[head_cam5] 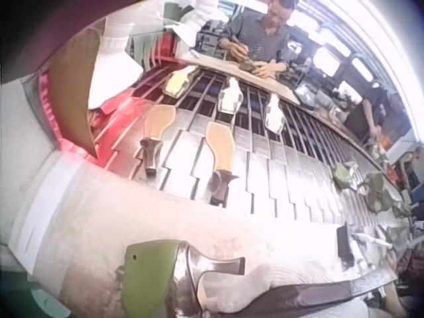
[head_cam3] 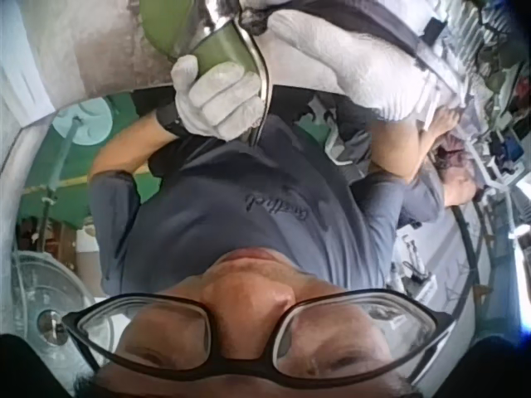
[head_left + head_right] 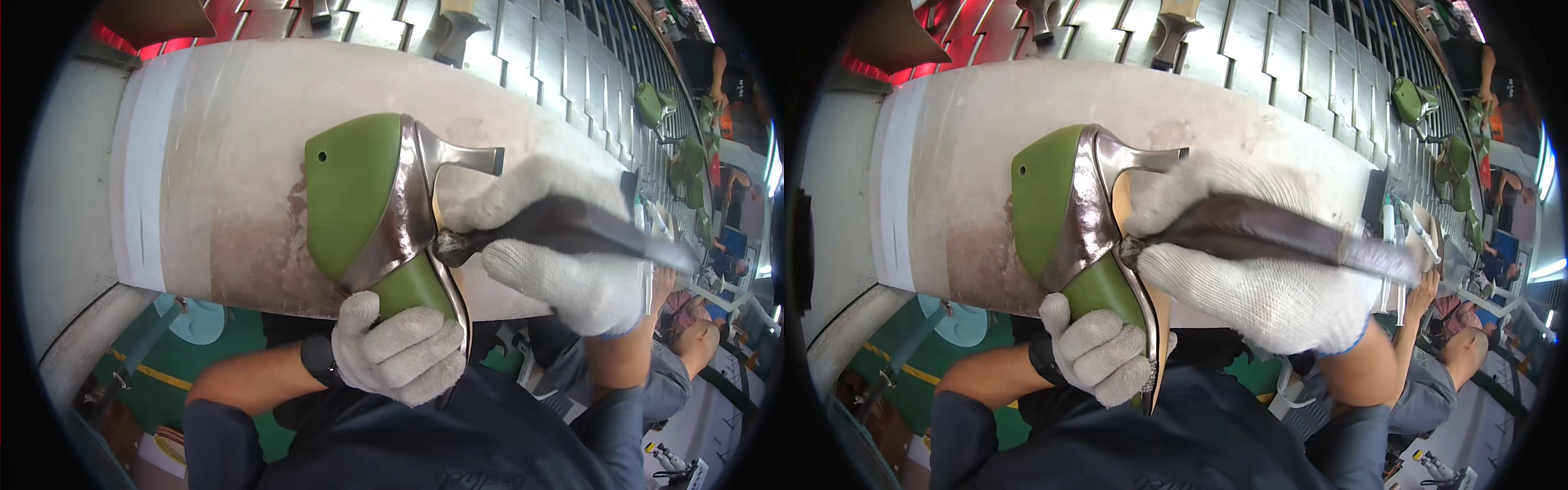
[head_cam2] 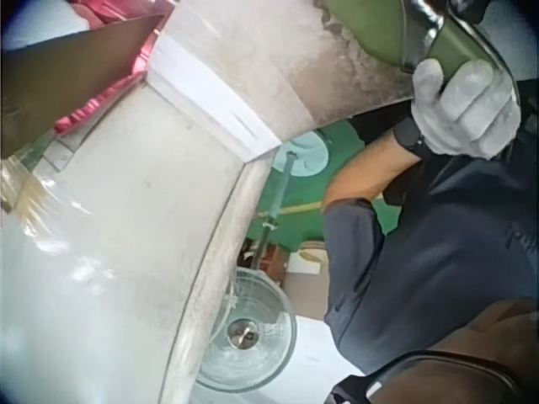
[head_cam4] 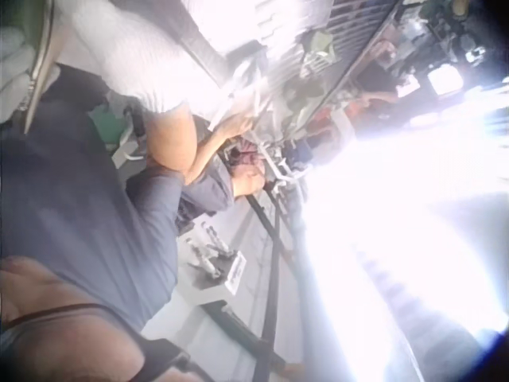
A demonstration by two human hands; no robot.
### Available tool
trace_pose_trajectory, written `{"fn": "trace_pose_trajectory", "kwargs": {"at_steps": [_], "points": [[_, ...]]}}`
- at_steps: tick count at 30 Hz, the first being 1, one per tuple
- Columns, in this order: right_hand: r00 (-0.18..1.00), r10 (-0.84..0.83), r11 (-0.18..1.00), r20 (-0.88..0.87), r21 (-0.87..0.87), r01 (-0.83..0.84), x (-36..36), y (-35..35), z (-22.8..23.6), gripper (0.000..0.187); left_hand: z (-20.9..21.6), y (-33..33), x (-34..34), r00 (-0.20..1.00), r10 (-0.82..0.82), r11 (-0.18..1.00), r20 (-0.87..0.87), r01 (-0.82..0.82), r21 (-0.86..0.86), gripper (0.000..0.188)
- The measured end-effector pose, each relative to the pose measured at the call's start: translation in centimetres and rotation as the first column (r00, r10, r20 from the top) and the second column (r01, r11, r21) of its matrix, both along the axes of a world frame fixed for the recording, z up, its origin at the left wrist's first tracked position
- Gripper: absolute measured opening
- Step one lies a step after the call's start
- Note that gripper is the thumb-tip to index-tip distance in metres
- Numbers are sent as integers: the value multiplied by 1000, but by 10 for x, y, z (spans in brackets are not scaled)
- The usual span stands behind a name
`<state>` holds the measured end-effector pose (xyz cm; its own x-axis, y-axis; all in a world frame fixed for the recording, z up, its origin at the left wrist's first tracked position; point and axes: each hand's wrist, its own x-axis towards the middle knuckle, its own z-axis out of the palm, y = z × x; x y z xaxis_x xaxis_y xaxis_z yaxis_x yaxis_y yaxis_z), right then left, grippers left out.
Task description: The person attaches soles to shoe uppers by pressing them on by hand and tapping around the edges with a hammer.
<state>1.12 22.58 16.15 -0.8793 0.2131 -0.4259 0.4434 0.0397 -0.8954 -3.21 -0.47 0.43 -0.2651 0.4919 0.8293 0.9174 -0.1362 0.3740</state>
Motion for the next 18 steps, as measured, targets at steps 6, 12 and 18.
{"fn": "trace_pose_trajectory", "kwargs": {"at_steps": [6,12,18], "points": [[953,-264,964,-146,-21,264,18,-31,-15,30,3,2,-3,999,-32,999,-41,31,-21,56],[981,-72,983,-181,157,101,-21,-9,-7,28,5,10,-4,999,13,1000,-41,-13,-6,50],[958,193,943,-211,308,-122,-6,11,-11,25,20,11,-5,999,1,999,-48,-4,-51,36]]}}
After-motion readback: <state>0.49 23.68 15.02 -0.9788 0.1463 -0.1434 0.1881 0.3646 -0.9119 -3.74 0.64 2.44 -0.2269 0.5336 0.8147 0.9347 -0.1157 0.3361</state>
